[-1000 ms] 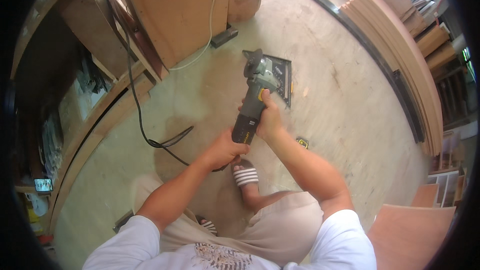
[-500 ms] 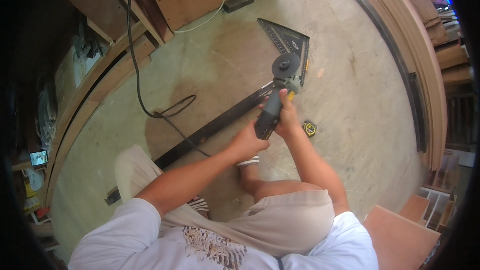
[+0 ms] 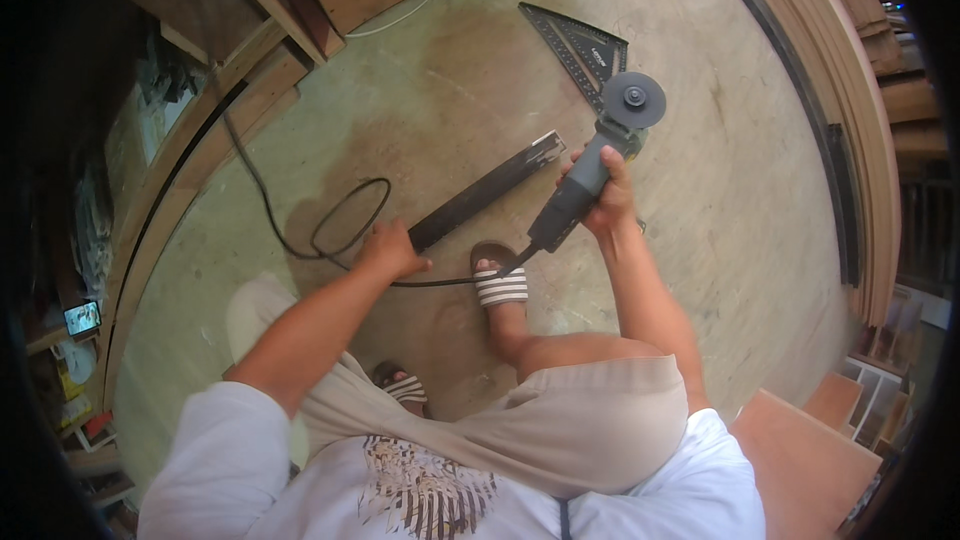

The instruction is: The person measures a long metal bar using a tape measure and a speed square, then marks it with a pencil. They plug in an angle grinder and cut the metal bar along the marked line, producing sparks.

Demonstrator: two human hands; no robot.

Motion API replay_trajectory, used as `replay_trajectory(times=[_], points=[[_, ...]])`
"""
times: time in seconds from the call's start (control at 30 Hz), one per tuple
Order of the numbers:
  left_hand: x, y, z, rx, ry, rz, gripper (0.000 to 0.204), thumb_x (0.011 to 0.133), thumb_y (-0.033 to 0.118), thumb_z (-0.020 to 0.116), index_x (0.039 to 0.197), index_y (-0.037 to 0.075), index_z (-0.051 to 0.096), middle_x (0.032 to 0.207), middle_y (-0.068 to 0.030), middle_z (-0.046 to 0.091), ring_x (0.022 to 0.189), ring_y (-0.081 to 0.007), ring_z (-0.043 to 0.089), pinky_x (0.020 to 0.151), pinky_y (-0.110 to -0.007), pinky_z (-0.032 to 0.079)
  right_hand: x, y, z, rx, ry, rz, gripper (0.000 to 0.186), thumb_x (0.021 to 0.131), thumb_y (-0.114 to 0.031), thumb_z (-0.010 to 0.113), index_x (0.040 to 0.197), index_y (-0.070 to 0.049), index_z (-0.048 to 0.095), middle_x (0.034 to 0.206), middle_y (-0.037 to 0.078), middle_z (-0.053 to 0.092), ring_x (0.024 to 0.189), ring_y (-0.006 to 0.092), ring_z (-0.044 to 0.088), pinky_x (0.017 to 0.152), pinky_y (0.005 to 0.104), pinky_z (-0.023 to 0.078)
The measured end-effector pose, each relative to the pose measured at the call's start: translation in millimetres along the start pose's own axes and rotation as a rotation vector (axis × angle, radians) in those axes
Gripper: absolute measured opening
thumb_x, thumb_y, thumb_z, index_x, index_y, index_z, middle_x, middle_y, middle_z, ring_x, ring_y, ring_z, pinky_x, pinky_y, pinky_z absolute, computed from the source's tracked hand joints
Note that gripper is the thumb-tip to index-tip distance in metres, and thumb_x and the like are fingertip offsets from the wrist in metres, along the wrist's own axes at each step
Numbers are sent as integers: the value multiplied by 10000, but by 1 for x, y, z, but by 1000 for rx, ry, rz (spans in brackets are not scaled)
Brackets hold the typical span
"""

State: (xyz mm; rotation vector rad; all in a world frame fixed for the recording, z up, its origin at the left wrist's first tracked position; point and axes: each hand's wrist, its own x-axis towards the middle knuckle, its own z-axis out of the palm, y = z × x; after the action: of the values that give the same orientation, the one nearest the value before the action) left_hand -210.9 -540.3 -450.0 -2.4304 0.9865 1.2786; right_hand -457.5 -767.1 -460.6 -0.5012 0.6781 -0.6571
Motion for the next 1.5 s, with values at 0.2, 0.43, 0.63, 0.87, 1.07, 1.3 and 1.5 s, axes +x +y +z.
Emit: replay_trajectory(times=[0.2,0.43,0.63,0.87,1.07,1.3,1.5], points=[[59,-53,77,-28,138,-46,555,858,258,755,1312,57,506,1309,-211,533,1243,-360,554,927,-445,538,7,25,7,-313,90,13,505,805,-313,745,1168,-34,533,982,131,644,820,263,694,735,462,602],[77,-33,78,-38,508,193,386,859,191,731,1179,56,563,1155,-185,607,1104,-365,617,874,-463,551,5,22,4,-508,122,34,460,747,-223,748,1113,-41,536,870,114,653,729,253,687,685,424,599],[114,5,53,-93,471,176,348,894,266,674,1161,62,583,1173,-189,610,1109,-364,614,877,-478,544,13,20,-17,-601,171,24,360,745,-161,744,1042,-29,589,850,101,661,697,242,677,659,389,571],[68,-19,-56,335,141,546,481,874,458,662,1203,107,644,1150,-164,668,1087,-365,634,888,-472,506,8,-14,-37,-763,184,-5,408,727,-176,734,1074,-27,578,865,98,645,696,230,657,672,370,556],[2,-112,-97,404,-152,633,552,902,545,605,1221,98,654,1090,-180,705,1124,-327,639,919,-463,502,15,-37,-47,-827,219,-63,386,730,-188,732,1042,-15,583,841,91,634,688,229,653,658,366,548],[-31,-202,-101,721,-174,372,357,871,467,664,1063,176,740,974,-132,729,964,-339,691,826,-468,532,13,-60,-71,-851,297,-137,416,753,-247,729,1068,-40,554,858,94,640,697,225,657,652,377,556],[49,-319,-114,1148,58,-64,260,886,318,655,1013,121,769,1013,-93,736,1012,-258,694,761,-444,518,20,-59,-60,-896,237,-91,432,741,-253,733,1071,-44,550,851,91,639,697,226,660,641,380,558]])
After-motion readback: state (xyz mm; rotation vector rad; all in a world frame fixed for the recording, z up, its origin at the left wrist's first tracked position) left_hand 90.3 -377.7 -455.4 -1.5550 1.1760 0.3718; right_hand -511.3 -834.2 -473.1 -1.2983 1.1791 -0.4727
